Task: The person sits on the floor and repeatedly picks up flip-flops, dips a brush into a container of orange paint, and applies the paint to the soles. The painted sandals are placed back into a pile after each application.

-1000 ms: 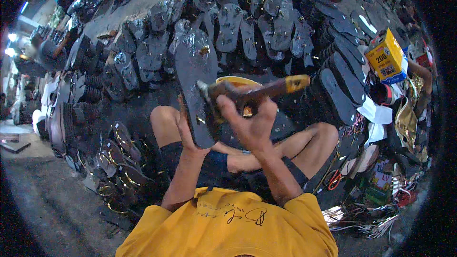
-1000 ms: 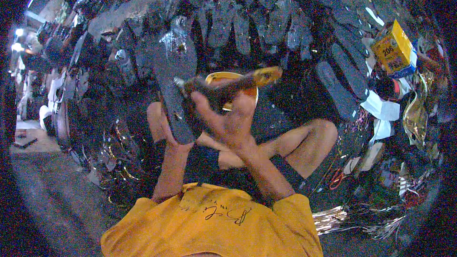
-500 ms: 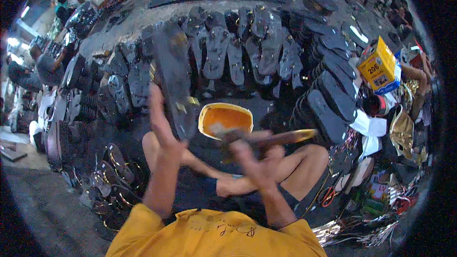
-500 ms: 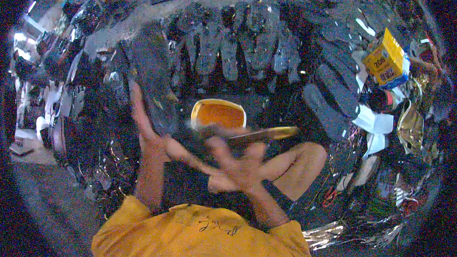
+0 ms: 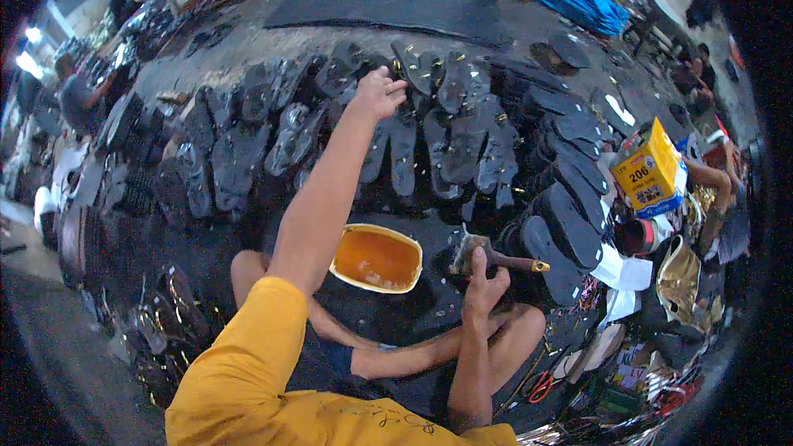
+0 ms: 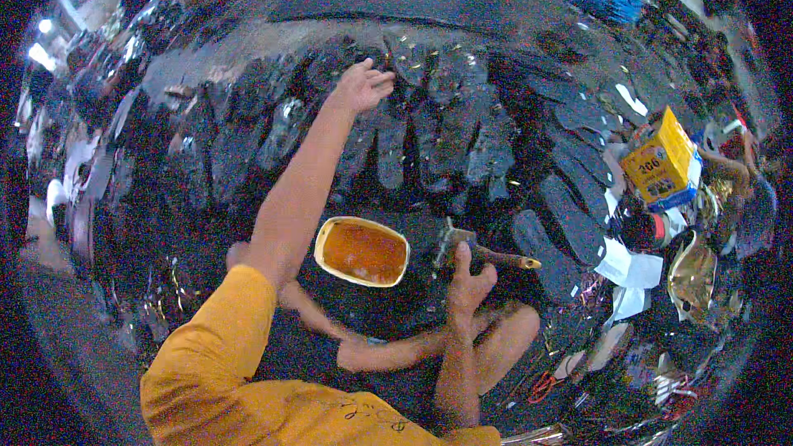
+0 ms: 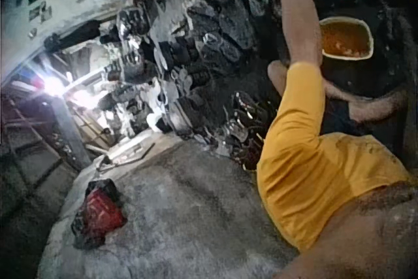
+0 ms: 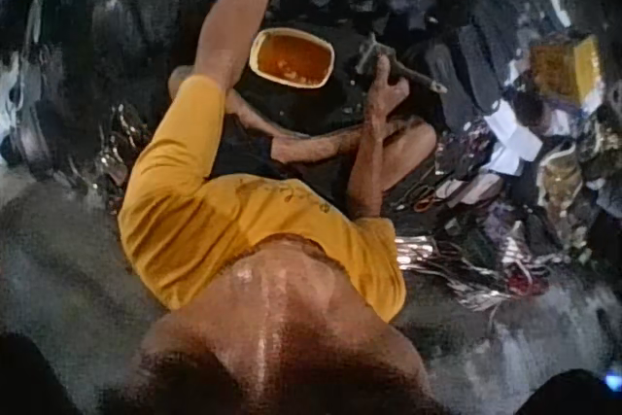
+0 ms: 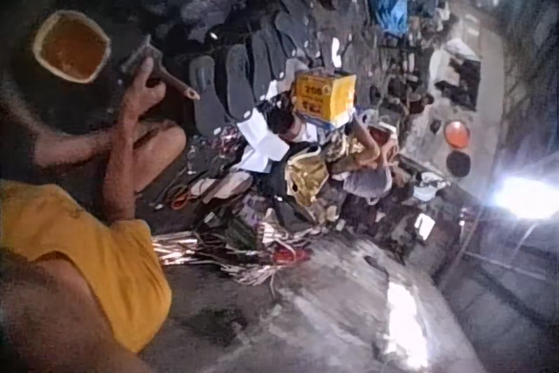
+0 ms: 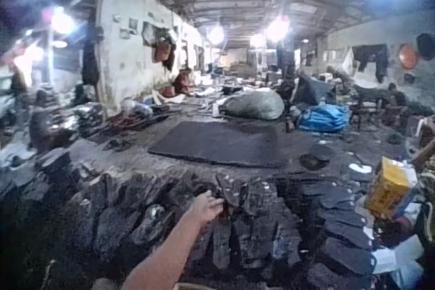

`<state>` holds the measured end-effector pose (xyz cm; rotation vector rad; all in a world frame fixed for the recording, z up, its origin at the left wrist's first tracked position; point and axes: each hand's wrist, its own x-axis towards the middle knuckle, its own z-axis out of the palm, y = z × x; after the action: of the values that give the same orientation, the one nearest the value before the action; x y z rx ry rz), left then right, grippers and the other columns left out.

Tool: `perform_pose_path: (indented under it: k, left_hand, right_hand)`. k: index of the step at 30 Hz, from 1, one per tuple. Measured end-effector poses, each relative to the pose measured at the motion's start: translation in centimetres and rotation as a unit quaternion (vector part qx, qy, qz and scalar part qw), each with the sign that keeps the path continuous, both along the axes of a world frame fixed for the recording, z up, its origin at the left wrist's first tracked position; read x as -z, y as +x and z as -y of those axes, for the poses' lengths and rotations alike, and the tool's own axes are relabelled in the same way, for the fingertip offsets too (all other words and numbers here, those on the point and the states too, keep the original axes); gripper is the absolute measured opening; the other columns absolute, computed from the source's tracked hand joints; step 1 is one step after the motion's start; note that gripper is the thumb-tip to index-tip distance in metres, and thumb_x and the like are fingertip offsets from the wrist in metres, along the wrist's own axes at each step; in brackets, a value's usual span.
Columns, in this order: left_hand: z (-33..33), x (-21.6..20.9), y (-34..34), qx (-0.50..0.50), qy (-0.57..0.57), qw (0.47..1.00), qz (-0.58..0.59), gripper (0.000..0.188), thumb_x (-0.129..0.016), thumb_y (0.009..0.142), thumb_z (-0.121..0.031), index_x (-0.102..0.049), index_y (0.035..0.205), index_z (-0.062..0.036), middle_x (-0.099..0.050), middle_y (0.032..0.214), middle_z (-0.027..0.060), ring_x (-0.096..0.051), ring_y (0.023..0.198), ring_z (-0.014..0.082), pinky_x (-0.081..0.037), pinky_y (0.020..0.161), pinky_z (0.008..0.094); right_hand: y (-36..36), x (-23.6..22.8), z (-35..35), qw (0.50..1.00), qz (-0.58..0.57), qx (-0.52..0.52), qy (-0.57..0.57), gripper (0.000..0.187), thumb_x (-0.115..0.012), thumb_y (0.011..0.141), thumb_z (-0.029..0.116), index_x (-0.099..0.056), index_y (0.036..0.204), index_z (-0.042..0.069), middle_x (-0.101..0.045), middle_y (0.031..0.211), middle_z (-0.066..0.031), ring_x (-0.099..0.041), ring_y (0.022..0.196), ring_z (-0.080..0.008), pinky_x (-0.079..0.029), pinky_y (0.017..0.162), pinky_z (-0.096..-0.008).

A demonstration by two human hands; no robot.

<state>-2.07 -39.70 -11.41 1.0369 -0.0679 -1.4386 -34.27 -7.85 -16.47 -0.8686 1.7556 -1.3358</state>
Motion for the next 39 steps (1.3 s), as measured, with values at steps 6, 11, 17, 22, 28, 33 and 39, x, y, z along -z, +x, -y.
perform_pose_path:
  k: [6,11,17,22,28,33,39]
  left_hand:
    - [-30.2,-6.3,3.8,0.015,-0.204,0.931,0.301,0.032,-0.062,0.103,-0.017,-0.066,0.129,0.0014,-0.071,0.125,0.0155,-0.069,0.114,0.0225,-0.054,0.103,0.0351]
    - [-55.2,-10.0,15.6,-0.044,0.098,0.777,0.620,0.034,-0.062,0.102,-0.012,-0.062,0.132,0.0018,-0.069,0.126,0.0132,-0.064,0.120,0.0205,-0.049,0.104,0.0343]
    - [-70.7,4.3,7.9,0.065,0.260,0.708,0.654,0.081,-0.077,0.081,-0.006,-0.039,0.152,-0.0026,-0.055,0.139,0.0225,-0.054,0.131,0.0355,-0.045,0.110,0.0448]
    - [-71.8,5.4,2.3,0.141,0.308,0.607,0.719,0.091,-0.072,0.076,-0.009,-0.030,0.157,-0.0039,-0.040,0.150,0.0255,-0.034,0.141,0.0498,-0.030,0.119,0.0521]
    - [-65.6,-2.2,9.2,-0.095,0.189,0.764,0.609,0.054,-0.059,0.096,0.002,-0.045,0.147,0.0007,-0.058,0.141,0.0203,-0.058,0.130,0.0317,-0.044,0.110,0.0428]
    - [-58.6,-2.8,6.8,0.162,0.068,0.752,0.635,0.031,-0.063,0.098,-0.004,-0.062,0.129,0.0015,-0.066,0.129,0.0170,-0.066,0.114,0.0323,-0.050,0.100,0.0424]
    - [-60.1,-3.2,2.5,0.112,0.084,0.592,0.794,0.017,-0.071,0.093,-0.011,-0.065,0.106,-0.0010,-0.063,0.100,0.0139,-0.057,0.099,0.0349,-0.044,0.095,0.0471]
  right_hand:
    - [-3.7,0.5,-1.8,0.989,-0.086,0.084,0.089,0.062,-0.064,0.101,0.049,-0.065,0.124,-0.009,-0.068,0.115,-0.0148,-0.061,0.098,-0.0250,-0.049,0.089,-0.0366]
    - [-1.0,-4.3,-3.6,0.961,-0.270,0.063,-0.014,0.059,-0.059,0.102,0.050,-0.067,0.126,-0.003,-0.071,0.121,-0.0154,-0.066,0.099,-0.0290,-0.051,0.093,-0.0381]
    - [7.2,-14.5,-5.3,0.952,-0.261,-0.160,-0.006,0.030,-0.072,0.098,0.031,-0.075,0.114,0.007,-0.077,0.103,-0.0116,-0.071,0.092,-0.0178,-0.054,0.087,-0.0309]
    - [6.4,-4.6,-2.2,0.878,-0.368,-0.298,-0.068,0.025,-0.080,0.091,0.020,-0.075,0.108,0.002,-0.075,0.090,-0.0119,-0.073,0.079,-0.0209,-0.056,0.073,-0.0345]
    - [6.4,-2.7,-2.9,0.846,-0.407,-0.318,-0.135,0.024,-0.076,0.093,0.028,-0.075,0.101,0.005,-0.071,0.083,-0.0142,-0.069,0.073,-0.0319,-0.055,0.072,-0.0431]
    - [4.1,-6.5,-2.3,0.945,-0.266,-0.149,-0.118,0.025,-0.071,0.095,0.026,-0.070,0.104,0.002,-0.074,0.088,-0.0167,-0.071,0.077,-0.0332,-0.054,0.075,-0.0448]
    - [0.6,-2.6,-5.4,0.942,-0.261,-0.210,0.010,0.029,-0.071,0.094,0.026,-0.066,0.102,-0.001,-0.072,0.086,-0.0152,-0.068,0.077,-0.0298,-0.053,0.076,-0.0444]
